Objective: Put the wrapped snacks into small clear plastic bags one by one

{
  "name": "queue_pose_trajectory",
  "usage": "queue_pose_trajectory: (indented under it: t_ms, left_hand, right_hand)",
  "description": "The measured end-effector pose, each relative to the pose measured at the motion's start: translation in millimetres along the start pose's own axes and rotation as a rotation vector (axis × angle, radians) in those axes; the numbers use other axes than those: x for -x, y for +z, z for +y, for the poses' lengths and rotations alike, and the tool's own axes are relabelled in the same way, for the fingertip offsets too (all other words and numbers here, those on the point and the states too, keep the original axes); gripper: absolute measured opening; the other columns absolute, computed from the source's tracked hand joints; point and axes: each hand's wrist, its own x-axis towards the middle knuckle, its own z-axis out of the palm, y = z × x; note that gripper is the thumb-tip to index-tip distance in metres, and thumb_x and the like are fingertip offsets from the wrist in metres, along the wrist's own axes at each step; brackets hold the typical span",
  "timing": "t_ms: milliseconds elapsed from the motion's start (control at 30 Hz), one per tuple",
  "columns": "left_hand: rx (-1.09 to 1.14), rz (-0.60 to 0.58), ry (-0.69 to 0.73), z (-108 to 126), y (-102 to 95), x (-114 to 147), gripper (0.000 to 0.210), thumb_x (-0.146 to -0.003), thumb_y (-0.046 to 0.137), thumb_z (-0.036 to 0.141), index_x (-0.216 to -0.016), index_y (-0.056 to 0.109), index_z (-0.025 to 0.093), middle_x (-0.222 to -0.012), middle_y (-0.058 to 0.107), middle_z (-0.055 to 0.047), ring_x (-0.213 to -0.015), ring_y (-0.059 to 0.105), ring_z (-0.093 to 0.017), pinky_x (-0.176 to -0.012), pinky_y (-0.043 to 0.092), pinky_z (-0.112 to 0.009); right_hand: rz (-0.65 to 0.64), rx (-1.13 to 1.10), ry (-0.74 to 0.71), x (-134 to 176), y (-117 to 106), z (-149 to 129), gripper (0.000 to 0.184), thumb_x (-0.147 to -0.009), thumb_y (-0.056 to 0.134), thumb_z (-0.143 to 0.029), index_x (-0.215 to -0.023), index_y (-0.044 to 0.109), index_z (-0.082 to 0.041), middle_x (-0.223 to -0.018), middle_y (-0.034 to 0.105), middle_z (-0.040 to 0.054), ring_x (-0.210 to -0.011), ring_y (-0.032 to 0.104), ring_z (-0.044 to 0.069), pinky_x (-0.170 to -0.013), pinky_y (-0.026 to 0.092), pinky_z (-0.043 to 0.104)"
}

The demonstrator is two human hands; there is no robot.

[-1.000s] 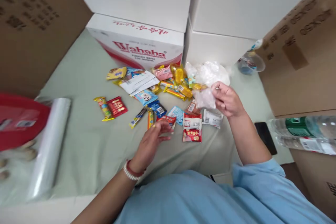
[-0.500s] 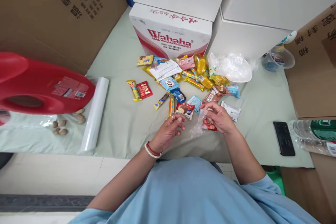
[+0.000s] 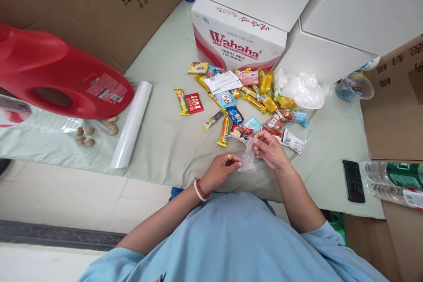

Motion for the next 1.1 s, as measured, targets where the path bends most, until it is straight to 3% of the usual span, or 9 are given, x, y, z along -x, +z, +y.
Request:
queue_pose_trajectory:
  t_ms: [133, 233, 300, 400, 533, 667, 733, 867, 1100]
  left_hand:
    - [0.045, 0.168, 0.010, -4, 0.0, 0, 0.048, -0.070, 0.086, 0.062, -0.075, 0.067, 0.017, -0.065, 0.057, 0.003, -0.061, 0.042, -0.011, -0.059, 0.033, -0.025]
    - [0.094, 0.203, -0.009, -6, 1.8, -1, 0.049, -0.071, 0.086, 0.062, -0.076, 0.067, 0.017, -0.062, 0.053, 0.004, -0.057, 0.039, -0.010, -0.055, 0.030, -0.025]
    - [0.139, 0.181, -0.025, -7, 4.3, -2, 0.050, -0.071, 0.085, 0.064, -0.078, 0.068, 0.017, -0.059, 0.051, 0.005, -0.055, 0.038, -0.010, -0.054, 0.030, -0.025]
    - [0.187, 0.139, -0.034, -8, 7.6, -4, 0.051, -0.071, 0.084, 0.064, -0.082, 0.070, 0.016, -0.063, 0.055, 0.003, -0.056, 0.041, -0.009, -0.054, 0.029, -0.025]
    - [0.200, 0.144, -0.042, -8, 8.0, -4, 0.050, -0.074, 0.083, 0.063, -0.083, 0.069, 0.016, -0.070, 0.059, 0.001, -0.057, 0.041, -0.008, -0.052, 0.028, -0.024]
    - [0.196, 0.159, -0.051, -6, 6.4, -2, 0.050, -0.075, 0.083, 0.062, -0.084, 0.066, 0.016, -0.074, 0.061, 0.001, -0.056, 0.042, -0.007, -0.052, 0.030, -0.024]
    - [0.213, 0.168, -0.059, -5, 5.6, -1, 0.050, -0.075, 0.084, 0.062, -0.084, 0.064, 0.017, -0.075, 0.060, 0.002, -0.057, 0.043, -0.007, -0.052, 0.030, -0.024]
    - [0.271, 0.160, -0.091, -5, 3.7, 2, 0.046, -0.075, 0.085, 0.057, -0.083, 0.063, 0.017, -0.075, 0.062, 0.001, -0.058, 0.046, -0.007, -0.053, 0.031, -0.023]
    - [0.429, 0.177, -0.061, -1, 2.8, 5, 0.030, -0.064, 0.085, 0.036, -0.075, 0.064, 0.018, -0.081, 0.061, 0.001, -0.076, 0.058, -0.013, -0.070, 0.052, -0.026]
  right_hand:
    - [0.118, 0.331, -0.263, 18, 12, 9, 0.043, -0.085, 0.079, -0.056, -0.115, 0.063, -0.031, -0.112, 0.066, 0.0073, -0.086, 0.065, 0.022, -0.068, 0.055, 0.035]
    - [-0.075, 0.556, -0.405, 34, 21, 22, 0.043, -0.077, 0.087, -0.049, -0.111, 0.068, -0.030, -0.114, 0.068, 0.0095, -0.100, 0.065, 0.028, -0.083, 0.057, 0.044]
    - [-0.103, 0.593, -0.388, 40, 25, 31, 0.031, -0.083, 0.082, -0.047, -0.106, 0.070, -0.030, -0.105, 0.072, 0.0082, -0.098, 0.066, 0.029, -0.086, 0.056, 0.046]
    - [-0.042, 0.432, -0.258, 41, 24, 39, 0.018, -0.095, 0.069, -0.047, -0.102, 0.073, -0.031, -0.097, 0.075, 0.0054, -0.091, 0.069, 0.026, -0.085, 0.056, 0.044]
    - [-0.073, 0.234, -0.141, 35, 19, 40, 0.023, -0.091, 0.073, -0.052, -0.099, 0.076, -0.031, -0.097, 0.077, 0.0037, -0.091, 0.071, 0.025, -0.084, 0.056, 0.041]
    - [0.059, 0.204, -0.195, 32, 12, 40, 0.024, -0.083, 0.080, -0.053, -0.088, 0.077, -0.030, -0.104, 0.074, 0.0058, -0.097, 0.067, 0.025, -0.082, 0.054, 0.038]
    - [0.118, 0.193, -0.196, 32, 10, 43, 0.022, -0.081, 0.083, -0.052, -0.085, 0.078, -0.030, -0.095, 0.071, 0.0047, -0.088, 0.064, 0.023, -0.076, 0.051, 0.036]
    - [0.136, 0.070, -0.066, 36, 10, 47, 0.025, -0.077, 0.086, -0.053, -0.083, 0.077, -0.029, -0.077, 0.066, 0.0008, -0.067, 0.053, 0.017, -0.064, 0.042, 0.031]
    - [0.137, -0.016, 0.025, 36, 10, 45, 0.044, -0.083, 0.075, -0.067, -0.094, 0.072, -0.024, -0.078, 0.063, 0.0004, -0.058, 0.042, 0.013, -0.055, 0.035, 0.027]
